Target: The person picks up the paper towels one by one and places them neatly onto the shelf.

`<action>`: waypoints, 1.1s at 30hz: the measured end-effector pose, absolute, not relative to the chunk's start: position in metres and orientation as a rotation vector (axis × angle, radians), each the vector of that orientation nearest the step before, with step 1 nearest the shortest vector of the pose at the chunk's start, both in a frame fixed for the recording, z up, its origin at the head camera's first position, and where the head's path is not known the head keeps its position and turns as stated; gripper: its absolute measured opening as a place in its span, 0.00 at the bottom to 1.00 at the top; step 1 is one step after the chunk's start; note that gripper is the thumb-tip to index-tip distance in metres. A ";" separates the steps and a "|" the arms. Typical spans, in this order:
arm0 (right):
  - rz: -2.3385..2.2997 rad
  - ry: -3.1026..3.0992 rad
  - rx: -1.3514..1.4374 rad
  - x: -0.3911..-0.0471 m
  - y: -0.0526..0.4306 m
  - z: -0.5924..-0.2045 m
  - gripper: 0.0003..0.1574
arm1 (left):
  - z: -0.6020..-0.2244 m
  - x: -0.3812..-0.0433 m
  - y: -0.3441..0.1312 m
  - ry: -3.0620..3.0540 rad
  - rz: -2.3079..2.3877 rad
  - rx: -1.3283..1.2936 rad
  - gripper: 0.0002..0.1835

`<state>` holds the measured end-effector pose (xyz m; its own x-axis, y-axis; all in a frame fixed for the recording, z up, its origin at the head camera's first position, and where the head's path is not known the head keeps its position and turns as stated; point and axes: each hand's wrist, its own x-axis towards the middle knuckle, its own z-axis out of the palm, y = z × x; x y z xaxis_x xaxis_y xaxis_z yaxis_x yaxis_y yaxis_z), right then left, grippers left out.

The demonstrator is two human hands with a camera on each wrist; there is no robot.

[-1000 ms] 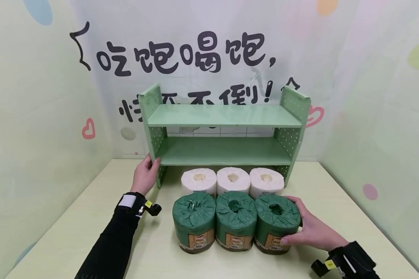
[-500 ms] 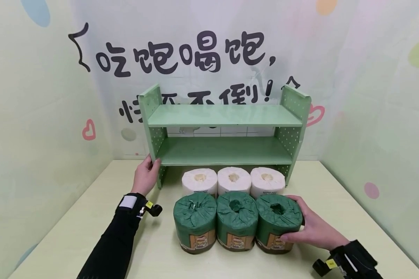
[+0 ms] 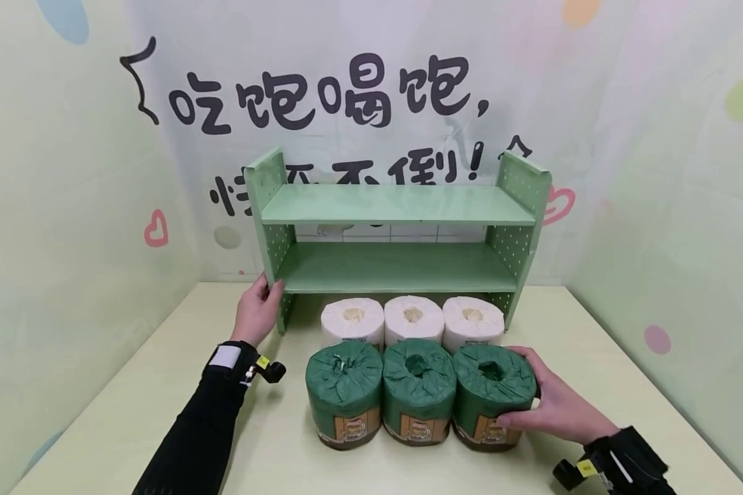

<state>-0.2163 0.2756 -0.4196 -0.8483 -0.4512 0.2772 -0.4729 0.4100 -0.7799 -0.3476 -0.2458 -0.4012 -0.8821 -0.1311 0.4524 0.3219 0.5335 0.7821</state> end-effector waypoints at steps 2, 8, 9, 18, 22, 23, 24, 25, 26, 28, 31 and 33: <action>1.468 -2.615 0.865 -0.216 0.275 -0.419 0.60 | -0.402 -0.347 -0.246 -2.310 -1.319 -0.160 0.23; 1.456 -2.610 0.886 -0.213 0.276 -0.410 0.59 | -0.400 -0.347 -0.245 -2.309 -1.311 -0.178 0.23; 1.452 -2.606 0.893 -0.212 0.277 -0.409 0.59 | -0.399 -0.348 -0.245 -2.307 -1.309 -0.179 0.23; 1.489 -2.552 0.939 -0.211 0.282 -0.406 0.58 | -0.399 -0.347 -0.245 -2.298 -1.303 -0.184 0.24; 1.509 -2.543 0.916 -0.210 0.283 -0.404 0.56 | -0.400 -0.345 -0.245 -2.300 -1.308 -0.175 0.23; 1.508 -2.544 0.909 -0.210 0.283 -0.404 0.56 | -0.400 -0.345 -0.245 -2.301 -1.306 -0.176 0.23; 1.506 -2.540 0.904 -0.210 0.284 -0.403 0.55 | -0.400 -0.345 -0.245 -2.300 -1.308 -0.174 0.23; 1.505 -2.535 0.904 -0.210 0.284 -0.403 0.55 | -0.399 -0.345 -0.245 -2.300 -1.312 -0.172 0.23; 1.497 -2.531 0.903 -0.210 0.285 -0.402 0.54 | -0.399 -0.345 -0.245 -2.298 -1.316 -0.171 0.23; 1.494 -2.519 0.905 -0.210 0.286 -0.400 0.53 | -0.399 -0.345 -0.245 -2.300 -1.317 -0.173 0.23; 1.498 -2.491 0.923 -0.208 0.287 -0.398 0.52 | -0.399 -0.346 -0.245 -2.303 -1.310 -0.169 0.24; 1.513 -2.470 0.930 -0.207 0.288 -0.396 0.52 | -0.398 -0.347 -0.245 -2.308 -1.302 -0.169 0.24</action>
